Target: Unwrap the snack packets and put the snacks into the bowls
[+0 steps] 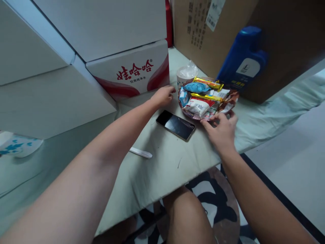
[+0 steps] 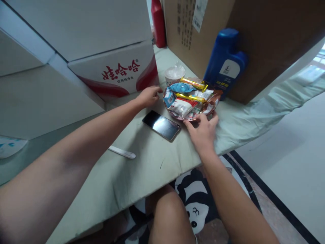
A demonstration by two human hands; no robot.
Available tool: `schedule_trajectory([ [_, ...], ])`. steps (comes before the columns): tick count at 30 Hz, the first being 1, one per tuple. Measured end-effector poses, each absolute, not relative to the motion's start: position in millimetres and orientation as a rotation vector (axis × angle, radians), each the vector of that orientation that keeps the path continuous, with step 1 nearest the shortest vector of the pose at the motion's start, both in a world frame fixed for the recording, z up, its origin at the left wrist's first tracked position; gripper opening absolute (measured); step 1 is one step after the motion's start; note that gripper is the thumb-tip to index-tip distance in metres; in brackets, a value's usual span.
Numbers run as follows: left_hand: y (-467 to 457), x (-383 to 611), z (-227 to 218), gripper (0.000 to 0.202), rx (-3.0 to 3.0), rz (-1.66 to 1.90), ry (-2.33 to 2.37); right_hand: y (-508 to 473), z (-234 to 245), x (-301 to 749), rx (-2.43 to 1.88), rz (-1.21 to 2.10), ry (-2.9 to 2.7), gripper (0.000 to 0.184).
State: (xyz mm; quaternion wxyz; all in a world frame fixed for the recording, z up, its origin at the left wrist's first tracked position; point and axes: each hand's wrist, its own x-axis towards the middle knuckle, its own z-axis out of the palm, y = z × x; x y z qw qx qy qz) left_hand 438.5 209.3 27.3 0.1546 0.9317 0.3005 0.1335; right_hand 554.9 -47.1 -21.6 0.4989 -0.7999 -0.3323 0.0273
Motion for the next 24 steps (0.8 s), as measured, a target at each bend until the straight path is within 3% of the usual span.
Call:
schedule_trajectory([
  [8,232.9,386.6,2.7,0.029,2.57,0.396,0.978,28.3,-1.5,555.7,-2.119,0.135,-0.772,0.031],
  [15,221.9,347.8,-26.4,0.046,2.664,0.392,0.877,113.2,13.9,574.6,-2.235,0.154,-0.774,0.033],
  [24,216.7,344.1,-27.6,0.044,2.698,0.332,0.853,221.8,0.8,624.5,-2.114,0.086,-0.957,0.035],
])
